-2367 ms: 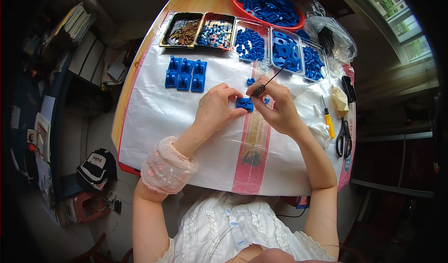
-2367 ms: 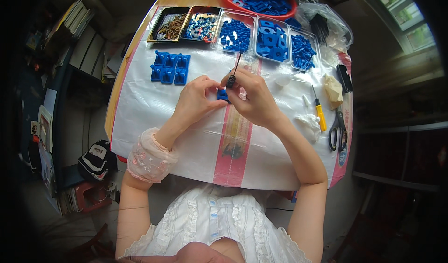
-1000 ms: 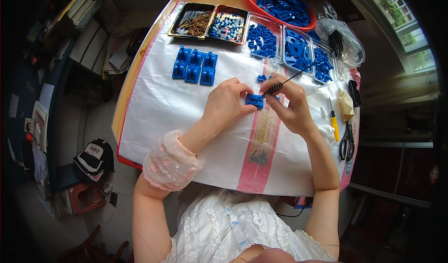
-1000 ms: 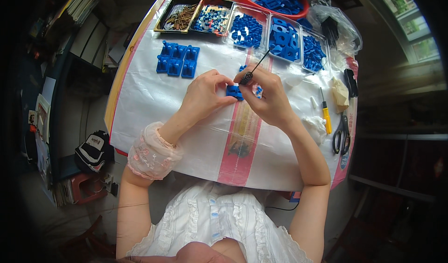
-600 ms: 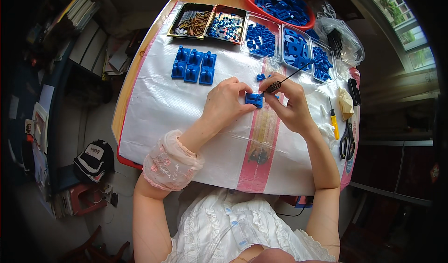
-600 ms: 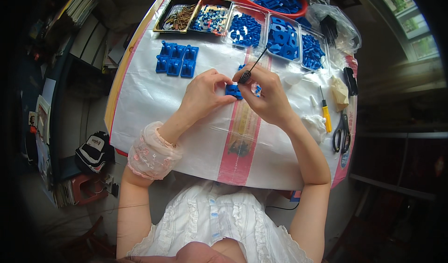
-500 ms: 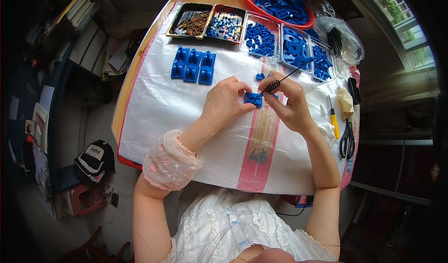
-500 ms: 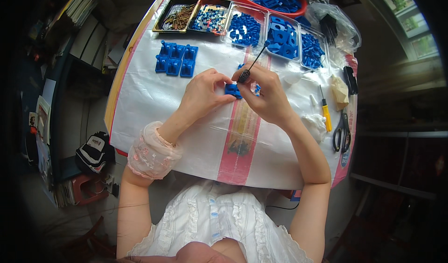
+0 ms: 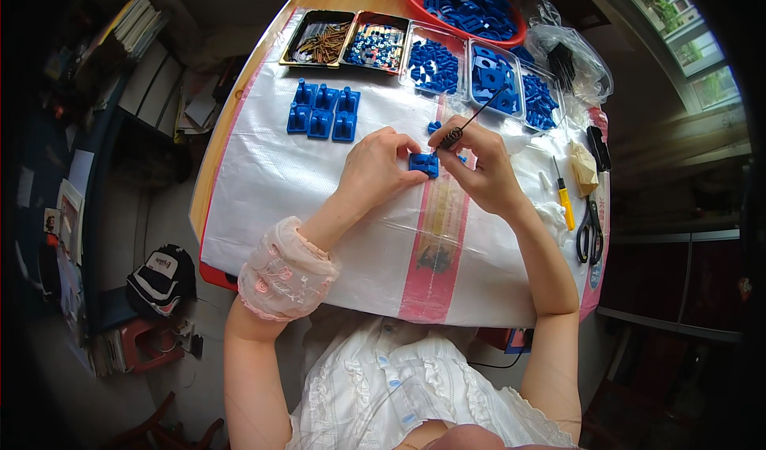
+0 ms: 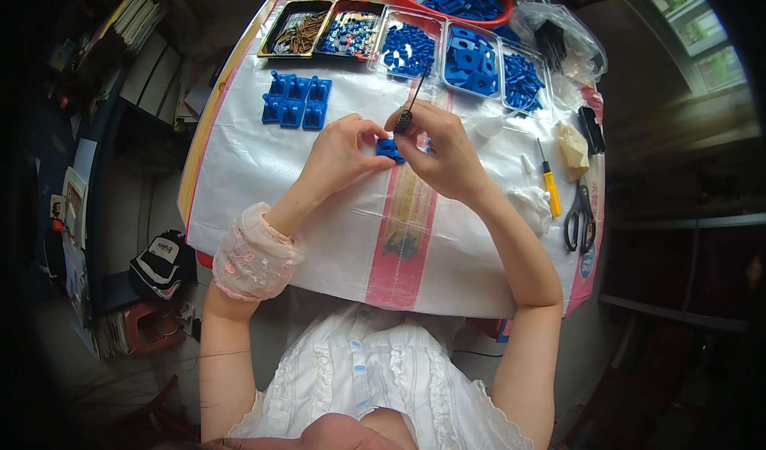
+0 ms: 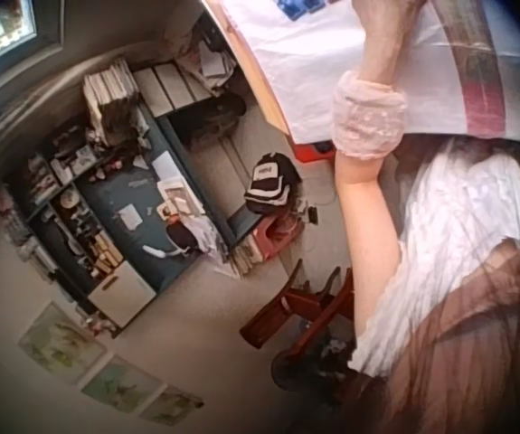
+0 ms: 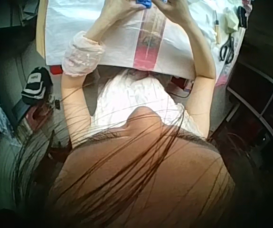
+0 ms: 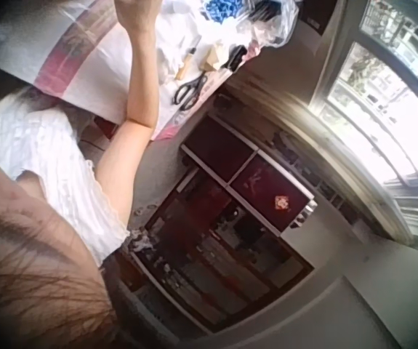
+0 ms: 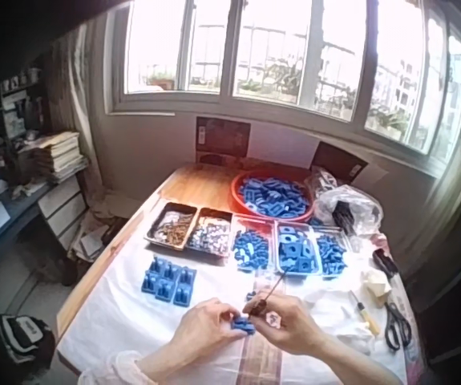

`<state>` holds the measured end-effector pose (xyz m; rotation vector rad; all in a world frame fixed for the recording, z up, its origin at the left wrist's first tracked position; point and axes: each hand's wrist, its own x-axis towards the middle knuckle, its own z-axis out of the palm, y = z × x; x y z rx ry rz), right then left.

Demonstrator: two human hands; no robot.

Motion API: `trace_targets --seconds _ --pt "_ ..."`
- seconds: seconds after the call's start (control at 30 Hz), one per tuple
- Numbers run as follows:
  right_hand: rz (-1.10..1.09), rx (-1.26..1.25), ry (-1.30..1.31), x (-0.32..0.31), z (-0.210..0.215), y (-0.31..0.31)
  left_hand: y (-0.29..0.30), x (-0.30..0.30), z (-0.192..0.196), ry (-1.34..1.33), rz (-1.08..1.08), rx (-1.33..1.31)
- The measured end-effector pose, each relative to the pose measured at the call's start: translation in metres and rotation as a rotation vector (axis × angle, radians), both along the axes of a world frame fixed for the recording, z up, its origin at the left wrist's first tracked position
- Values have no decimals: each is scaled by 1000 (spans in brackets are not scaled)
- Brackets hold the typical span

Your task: Assembling small blue LED plastic fixture components on a workbench.

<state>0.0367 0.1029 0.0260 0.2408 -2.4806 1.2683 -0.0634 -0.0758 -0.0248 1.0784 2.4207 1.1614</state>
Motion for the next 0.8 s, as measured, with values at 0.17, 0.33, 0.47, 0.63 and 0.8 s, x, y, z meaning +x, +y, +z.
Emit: trace_targets --seconds 0.17,0.33,0.47,0.63,0.8 --pt "9 -6 15 -2 -3 1 1 -9 2 26 -71 -55" --pt "-2 -6 -51 1 0 0 0 -18 9 21 -175 -83" --pt "10 12 -60 2 0 2 -6 -22 0 69 -226 -4" --pt "-7 -32 -7 2 -4 1 -7 -24 -8 81 -244 65" --pt "5 -34 -6 0 -6 -1 -9 -26 -7 69 -251 41"
